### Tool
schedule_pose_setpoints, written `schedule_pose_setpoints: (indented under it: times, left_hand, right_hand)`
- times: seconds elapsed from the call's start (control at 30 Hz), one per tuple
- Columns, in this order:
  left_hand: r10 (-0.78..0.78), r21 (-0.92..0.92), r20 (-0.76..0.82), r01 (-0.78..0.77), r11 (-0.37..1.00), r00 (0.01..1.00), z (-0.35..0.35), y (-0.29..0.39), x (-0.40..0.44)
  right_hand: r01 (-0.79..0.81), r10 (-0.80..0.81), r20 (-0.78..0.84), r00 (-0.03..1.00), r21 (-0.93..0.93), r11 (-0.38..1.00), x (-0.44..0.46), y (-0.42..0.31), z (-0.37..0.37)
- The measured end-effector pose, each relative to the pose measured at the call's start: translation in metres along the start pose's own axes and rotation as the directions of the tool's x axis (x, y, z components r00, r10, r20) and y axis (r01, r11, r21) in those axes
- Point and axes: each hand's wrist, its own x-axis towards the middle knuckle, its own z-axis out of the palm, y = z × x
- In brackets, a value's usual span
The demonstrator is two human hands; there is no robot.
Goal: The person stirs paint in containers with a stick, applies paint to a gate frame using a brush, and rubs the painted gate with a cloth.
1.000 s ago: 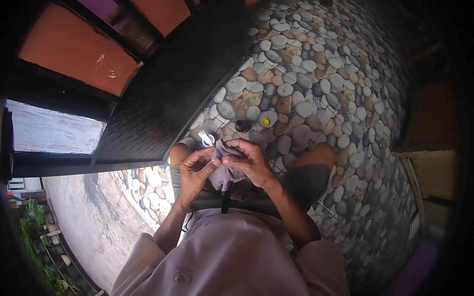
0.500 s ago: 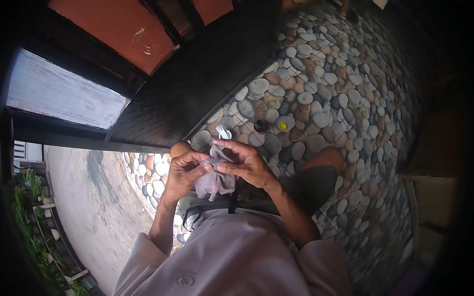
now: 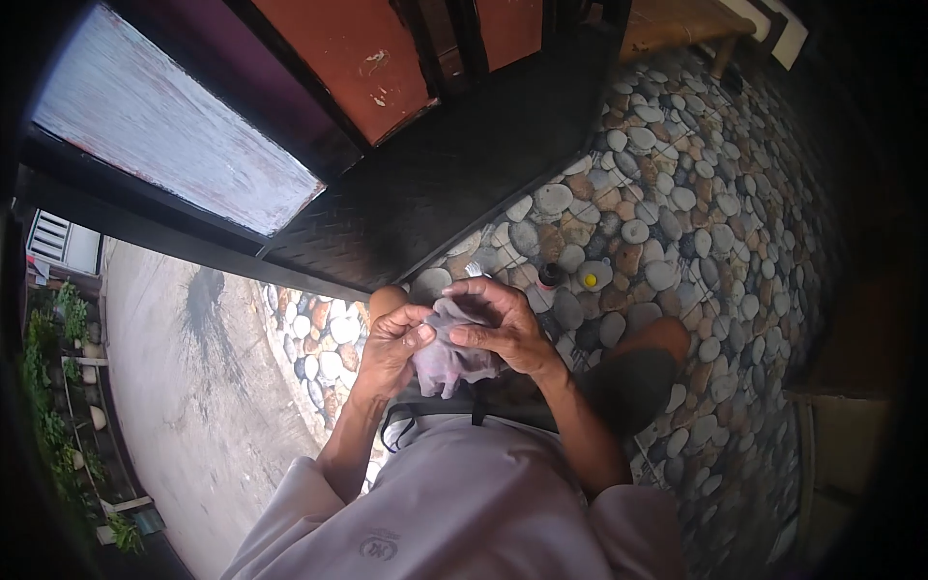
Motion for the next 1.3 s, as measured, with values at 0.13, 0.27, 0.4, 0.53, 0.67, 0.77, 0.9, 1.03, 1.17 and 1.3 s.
schedule_pose_setpoints:
  times: [0.13,0.27,0.4,0.53,0.67,0.77,0.9,1.03,1.17,1.3]
  left_hand:
    - [0.070,-0.115,-0.058,-0.076,0.990,0.996,-0.009,0.003,0.003]
    - [0.107,-0.180,-0.204,-0.144,0.973,0.973,-0.014,0.008,0.011]
    - [0.161,-0.126,-0.325,-0.212,0.969,0.932,-0.036,0.006,0.022]
    - [0.342,0.130,-0.394,-0.317,0.940,0.853,-0.036,0.020,0.032]
    - [0.410,0.224,-0.330,-0.351,0.909,0.850,-0.043,0.015,0.037]
    - [0.414,0.192,-0.287,-0.371,0.908,0.864,-0.055,0.010,0.050]
    - [0.320,-0.105,-0.306,-0.366,0.925,0.897,-0.056,0.022,0.064]
    - [0.290,-0.173,-0.288,-0.348,0.922,0.913,-0.062,0.027,0.072]
    - [0.237,-0.141,-0.319,-0.294,0.945,0.918,-0.072,0.018,0.068]
    - [0.090,-0.001,-0.419,-0.099,0.995,0.904,-0.096,-0.004,0.048]
  right_hand:
    - [0.006,-0.004,0.014,1.000,-0.161,0.987,0.019,0.010,0.009]
    - [0.095,-0.130,-0.068,0.989,-0.378,0.921,0.041,0.013,0.030]
    - [0.144,-0.229,-0.092,0.969,-0.541,0.828,0.065,0.020,0.038]
    - [0.175,-0.292,-0.221,0.931,-0.431,0.885,0.095,0.035,0.053]
    - [0.194,-0.436,-0.235,0.869,-0.649,0.735,0.121,0.026,0.072]
    - [0.241,-0.558,-0.191,0.808,-0.756,0.609,0.142,0.020,0.086]
    - [0.313,-0.732,-0.017,0.681,-0.897,0.312,0.163,0.013,0.097]
    - [0.333,-0.780,0.104,0.617,-0.932,0.140,0.175,0.010,0.103]
    - [0.375,-0.806,0.193,0.560,-0.926,0.039,0.187,0.013,0.109]
    - [0.370,-0.807,0.258,0.531,-0.928,-0.052,0.190,0.026,0.097]
